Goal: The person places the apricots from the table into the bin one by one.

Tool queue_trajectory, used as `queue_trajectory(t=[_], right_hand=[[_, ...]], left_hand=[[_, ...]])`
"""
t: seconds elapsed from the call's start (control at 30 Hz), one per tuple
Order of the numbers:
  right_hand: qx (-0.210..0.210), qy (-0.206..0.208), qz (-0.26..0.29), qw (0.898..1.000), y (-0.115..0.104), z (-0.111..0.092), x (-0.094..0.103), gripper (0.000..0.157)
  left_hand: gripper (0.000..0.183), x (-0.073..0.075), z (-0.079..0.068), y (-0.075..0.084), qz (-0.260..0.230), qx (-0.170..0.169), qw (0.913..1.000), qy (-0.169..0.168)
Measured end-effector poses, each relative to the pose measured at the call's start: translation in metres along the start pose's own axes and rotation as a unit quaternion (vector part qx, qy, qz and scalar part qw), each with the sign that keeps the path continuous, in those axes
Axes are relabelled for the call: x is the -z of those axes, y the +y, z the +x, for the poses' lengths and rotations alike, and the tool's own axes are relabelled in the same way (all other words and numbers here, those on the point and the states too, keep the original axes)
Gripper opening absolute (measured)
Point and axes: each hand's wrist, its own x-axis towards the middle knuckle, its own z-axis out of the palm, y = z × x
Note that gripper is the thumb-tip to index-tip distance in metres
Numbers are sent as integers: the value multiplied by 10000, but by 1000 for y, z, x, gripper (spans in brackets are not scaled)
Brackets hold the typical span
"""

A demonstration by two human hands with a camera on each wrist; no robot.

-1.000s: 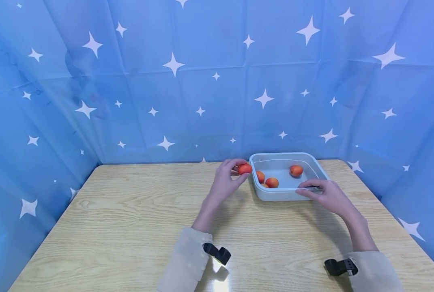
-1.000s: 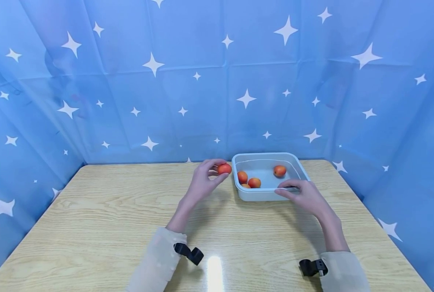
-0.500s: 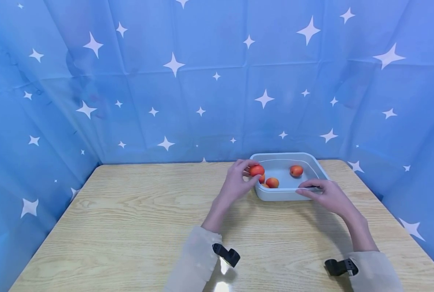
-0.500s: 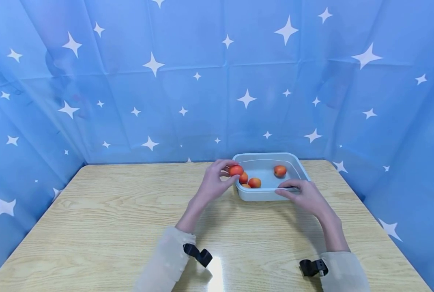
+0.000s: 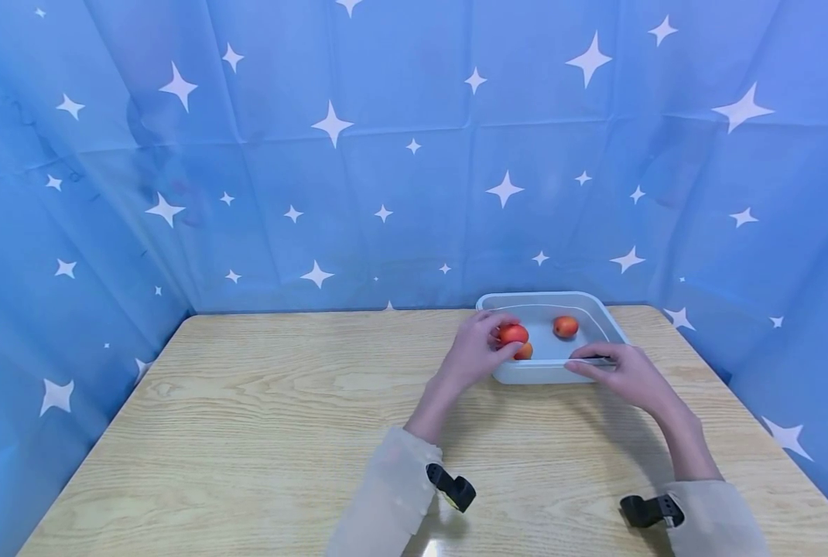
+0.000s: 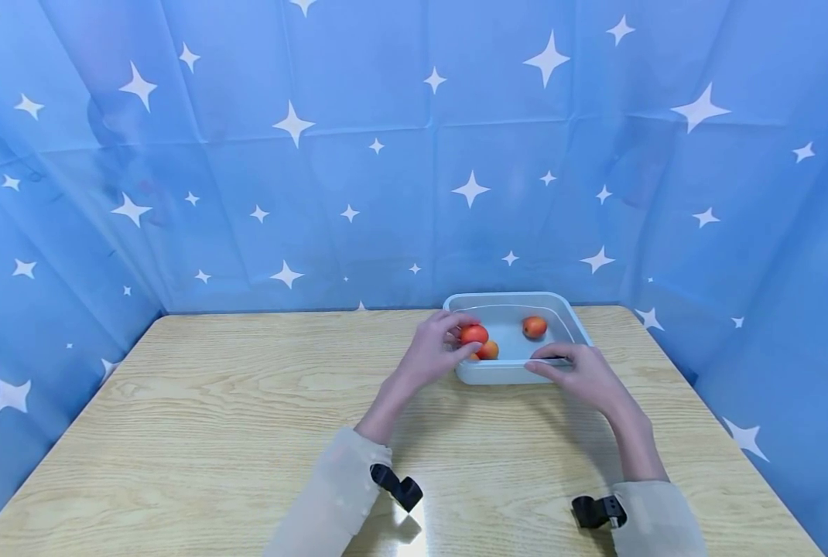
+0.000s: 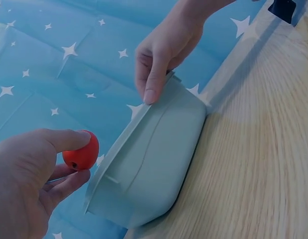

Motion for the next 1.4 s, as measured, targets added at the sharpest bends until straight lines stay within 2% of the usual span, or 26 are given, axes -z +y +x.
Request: queue_trajectory(t=[0.37, 0.6, 1.0, 1.17, 1.4], right_hand=[[-3, -8, -17, 10000, 0, 1, 0, 28], [3, -45, 9, 10000, 1, 0, 0, 28], [-81, -108, 14, 9999, 2, -1, 1, 28], [-142, -204, 123, 9996, 1, -1, 1, 36], [13, -19, 103, 9999, 2, 1, -3, 36]], left_hand=[[37, -14, 4, 8, 102, 227, 9992, -319], [38, -16, 2, 10, 281, 300, 9985, -359], [39, -8, -2, 9, 80, 282, 9985, -461], [39, -2, -4, 11, 175, 284, 9983, -470], [41, 5, -10, 12, 413, 323, 9978, -395]])
